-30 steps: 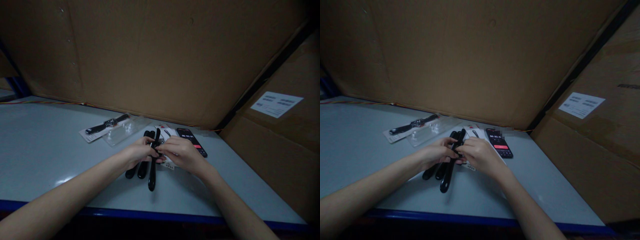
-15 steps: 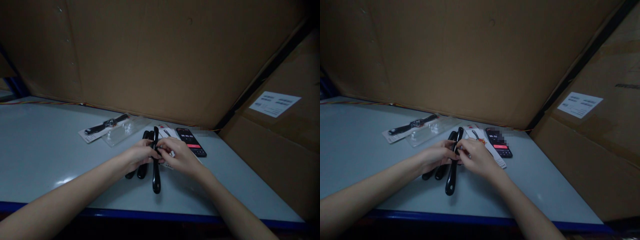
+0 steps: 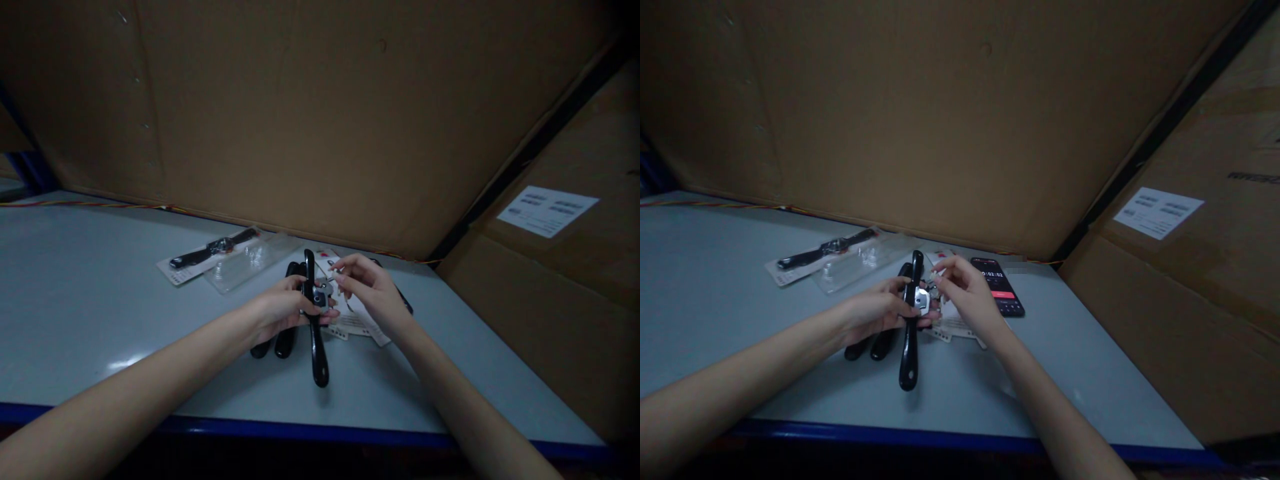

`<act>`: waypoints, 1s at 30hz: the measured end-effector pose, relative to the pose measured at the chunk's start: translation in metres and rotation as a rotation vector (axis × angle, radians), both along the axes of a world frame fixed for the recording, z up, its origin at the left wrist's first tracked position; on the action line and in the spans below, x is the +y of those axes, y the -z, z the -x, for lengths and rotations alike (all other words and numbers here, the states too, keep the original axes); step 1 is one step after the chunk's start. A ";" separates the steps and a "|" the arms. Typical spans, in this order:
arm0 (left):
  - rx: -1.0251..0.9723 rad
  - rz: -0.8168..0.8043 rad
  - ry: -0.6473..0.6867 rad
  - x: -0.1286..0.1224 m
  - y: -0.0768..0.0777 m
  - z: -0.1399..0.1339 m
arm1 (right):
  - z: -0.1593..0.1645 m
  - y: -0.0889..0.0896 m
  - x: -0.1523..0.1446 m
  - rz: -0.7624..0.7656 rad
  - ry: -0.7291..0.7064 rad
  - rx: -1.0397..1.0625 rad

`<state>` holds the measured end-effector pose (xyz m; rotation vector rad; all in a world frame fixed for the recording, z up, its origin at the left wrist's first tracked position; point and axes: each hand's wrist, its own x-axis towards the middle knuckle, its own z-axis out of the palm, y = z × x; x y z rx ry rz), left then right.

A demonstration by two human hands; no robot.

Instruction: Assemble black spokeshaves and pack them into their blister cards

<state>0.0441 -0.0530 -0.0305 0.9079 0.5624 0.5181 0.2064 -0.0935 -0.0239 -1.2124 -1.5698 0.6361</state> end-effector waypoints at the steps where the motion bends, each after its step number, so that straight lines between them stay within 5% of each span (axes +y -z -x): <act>1: -0.004 0.004 0.003 0.000 0.000 0.000 | 0.000 0.000 0.000 0.008 -0.009 0.016; 18: 0.004 -0.053 -0.008 -0.004 0.003 -0.001 | 0.007 0.001 -0.004 0.152 -0.073 0.298; 30: 0.072 -0.084 -0.069 0.002 0.009 0.000 | 0.017 -0.002 -0.014 0.186 -0.156 0.297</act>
